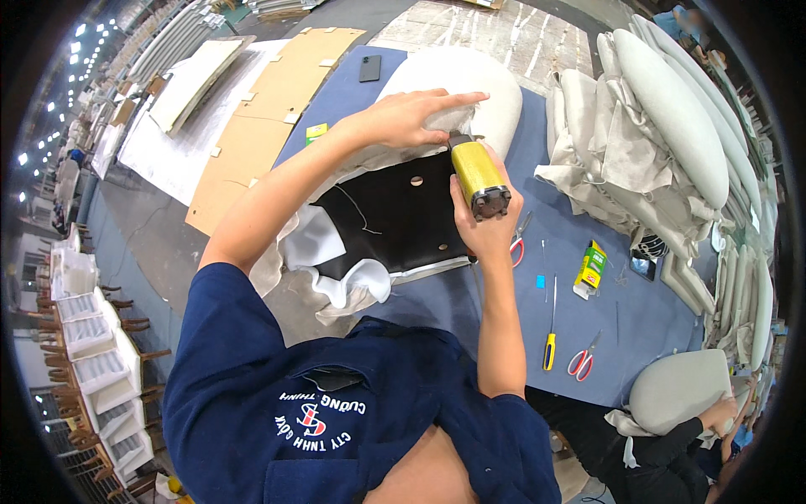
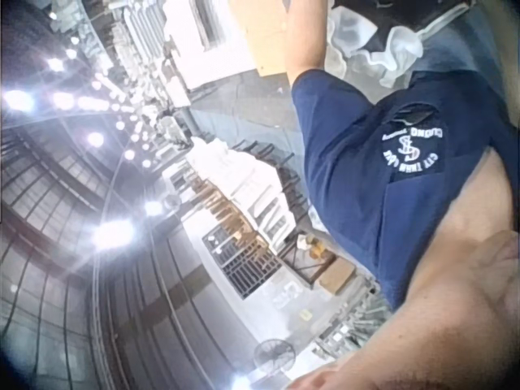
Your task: The person wraps a white fabric cover over a cushioned seat frame. They pull the fabric taut, fold the edges, and secure the material using a staple gun. The person repeatedly adjusts the fabric and applies staples along the perimeter to attach the cover to the frame.
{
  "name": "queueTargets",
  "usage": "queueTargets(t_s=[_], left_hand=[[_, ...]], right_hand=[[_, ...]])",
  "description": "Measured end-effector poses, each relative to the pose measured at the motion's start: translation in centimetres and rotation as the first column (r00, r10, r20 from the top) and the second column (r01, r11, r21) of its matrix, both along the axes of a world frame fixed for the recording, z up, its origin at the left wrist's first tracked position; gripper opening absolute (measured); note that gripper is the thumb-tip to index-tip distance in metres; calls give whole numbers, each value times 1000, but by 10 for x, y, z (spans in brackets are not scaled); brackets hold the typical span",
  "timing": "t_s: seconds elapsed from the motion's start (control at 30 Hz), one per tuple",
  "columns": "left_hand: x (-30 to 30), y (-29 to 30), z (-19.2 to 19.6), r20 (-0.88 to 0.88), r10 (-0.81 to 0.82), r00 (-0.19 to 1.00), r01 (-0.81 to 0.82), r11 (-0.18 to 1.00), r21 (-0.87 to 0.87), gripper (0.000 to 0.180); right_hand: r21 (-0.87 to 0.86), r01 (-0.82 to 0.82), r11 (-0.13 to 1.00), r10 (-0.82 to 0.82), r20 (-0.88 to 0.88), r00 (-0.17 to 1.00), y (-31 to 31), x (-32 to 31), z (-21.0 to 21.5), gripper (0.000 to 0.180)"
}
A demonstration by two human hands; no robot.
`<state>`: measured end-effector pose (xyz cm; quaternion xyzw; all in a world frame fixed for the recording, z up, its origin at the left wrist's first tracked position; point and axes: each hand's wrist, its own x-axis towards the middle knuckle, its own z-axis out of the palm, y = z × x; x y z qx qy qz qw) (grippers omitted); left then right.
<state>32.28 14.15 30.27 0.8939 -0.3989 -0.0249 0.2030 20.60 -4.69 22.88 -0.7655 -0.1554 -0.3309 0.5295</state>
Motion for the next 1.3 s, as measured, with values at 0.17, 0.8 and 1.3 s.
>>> queueTargets(t_s=[0.17,0.8,1.3], left_hand=[[-4,-3,2,-4,37,999,-37,999,16,97],[19,19,-1,-244,-124,962,71,974,-215,86],[29,29,-20,-258,-63,964,20,986,-168,78]], right_hand=[[-4,1,1000,-1,-25,1000,2,2,0,59],[-22,-91,996,86,-161,983,-7,-17,-11,70],[1,-121,993,120,-116,986,21,-19,-36,68]])
